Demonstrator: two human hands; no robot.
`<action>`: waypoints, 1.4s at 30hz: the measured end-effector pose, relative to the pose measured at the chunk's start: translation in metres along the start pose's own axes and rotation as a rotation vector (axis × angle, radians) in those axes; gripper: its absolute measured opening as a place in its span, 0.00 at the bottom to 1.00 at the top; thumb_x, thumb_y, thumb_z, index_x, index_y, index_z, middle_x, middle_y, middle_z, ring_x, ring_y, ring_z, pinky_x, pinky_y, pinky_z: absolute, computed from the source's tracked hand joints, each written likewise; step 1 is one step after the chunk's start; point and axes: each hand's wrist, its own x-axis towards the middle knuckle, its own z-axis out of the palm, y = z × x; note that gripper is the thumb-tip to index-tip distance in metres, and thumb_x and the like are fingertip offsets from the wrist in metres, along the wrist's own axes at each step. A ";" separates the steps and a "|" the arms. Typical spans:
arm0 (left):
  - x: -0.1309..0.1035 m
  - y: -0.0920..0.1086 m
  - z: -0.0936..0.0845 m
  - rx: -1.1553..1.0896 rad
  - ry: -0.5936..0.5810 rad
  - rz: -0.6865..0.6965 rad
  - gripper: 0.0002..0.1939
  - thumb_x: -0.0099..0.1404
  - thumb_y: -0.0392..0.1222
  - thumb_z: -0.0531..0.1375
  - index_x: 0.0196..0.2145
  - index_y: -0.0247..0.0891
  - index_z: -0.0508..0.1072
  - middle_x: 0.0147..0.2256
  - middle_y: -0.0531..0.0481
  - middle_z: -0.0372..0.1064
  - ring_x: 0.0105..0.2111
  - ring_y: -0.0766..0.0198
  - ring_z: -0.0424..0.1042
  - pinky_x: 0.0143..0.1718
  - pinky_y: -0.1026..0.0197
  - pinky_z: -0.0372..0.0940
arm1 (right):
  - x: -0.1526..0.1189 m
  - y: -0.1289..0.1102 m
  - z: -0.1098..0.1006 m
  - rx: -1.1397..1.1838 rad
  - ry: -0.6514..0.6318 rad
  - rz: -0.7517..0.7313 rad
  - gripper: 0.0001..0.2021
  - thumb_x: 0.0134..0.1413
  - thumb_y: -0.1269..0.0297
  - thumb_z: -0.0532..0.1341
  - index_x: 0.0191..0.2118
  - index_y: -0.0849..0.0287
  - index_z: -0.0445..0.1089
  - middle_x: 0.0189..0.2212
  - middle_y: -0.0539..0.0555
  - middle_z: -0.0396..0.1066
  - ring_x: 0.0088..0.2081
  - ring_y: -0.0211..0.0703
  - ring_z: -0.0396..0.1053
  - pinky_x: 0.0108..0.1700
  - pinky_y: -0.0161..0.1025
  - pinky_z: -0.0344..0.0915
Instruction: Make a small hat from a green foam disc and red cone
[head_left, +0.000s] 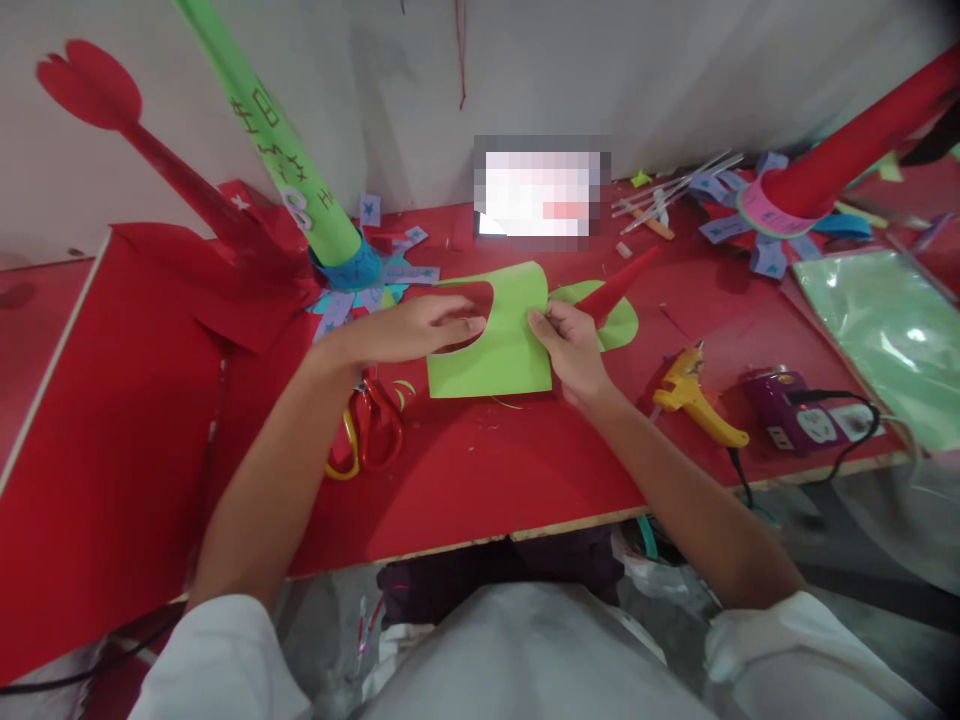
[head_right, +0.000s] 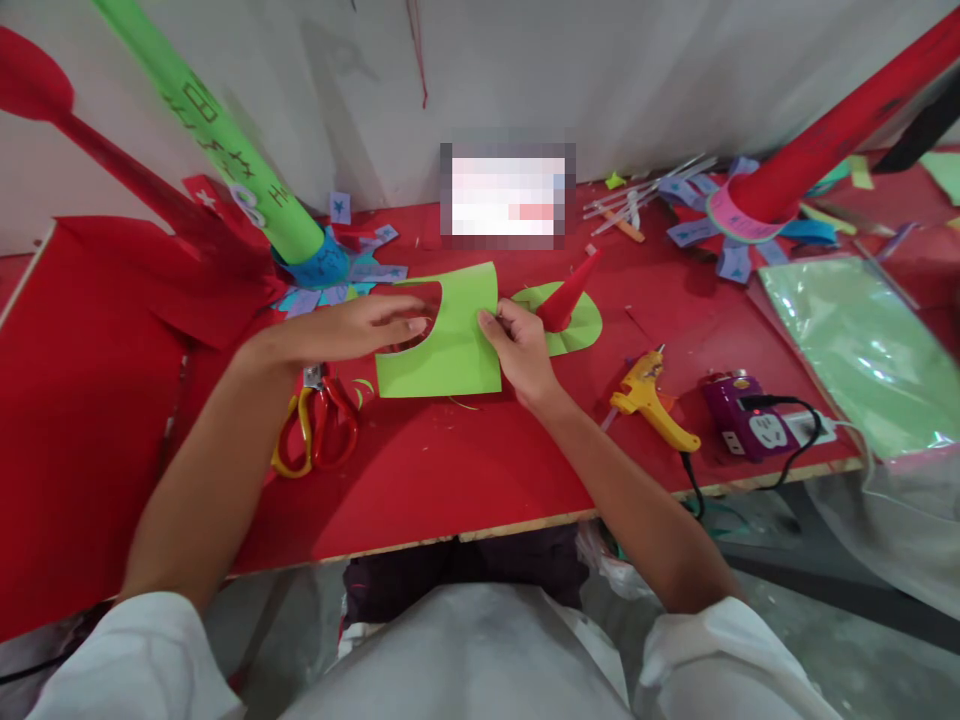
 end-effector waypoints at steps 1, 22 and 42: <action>0.001 0.001 0.006 0.015 -0.018 0.001 0.29 0.72 0.70 0.64 0.33 0.40 0.68 0.23 0.54 0.64 0.26 0.68 0.67 0.30 0.63 0.63 | 0.000 -0.001 0.000 0.002 0.004 -0.004 0.27 0.59 0.33 0.69 0.32 0.53 0.66 0.27 0.48 0.62 0.30 0.40 0.58 0.31 0.40 0.57; 0.002 0.000 0.034 0.547 0.070 0.359 0.18 0.81 0.61 0.53 0.40 0.46 0.61 0.31 0.54 0.61 0.28 0.61 0.65 0.34 0.56 0.52 | -0.010 -0.015 0.004 -0.203 0.009 -0.224 0.29 0.71 0.33 0.57 0.28 0.52 0.58 0.23 0.45 0.55 0.26 0.38 0.58 0.30 0.40 0.56; 0.038 0.053 -0.050 0.455 0.286 0.717 0.25 0.81 0.66 0.51 0.35 0.46 0.51 0.28 0.56 0.44 0.23 0.65 0.46 0.29 0.55 0.44 | -0.083 -0.029 0.090 -0.972 -0.899 -0.991 0.19 0.81 0.56 0.53 0.58 0.64 0.74 0.51 0.62 0.81 0.60 0.53 0.73 0.67 0.53 0.66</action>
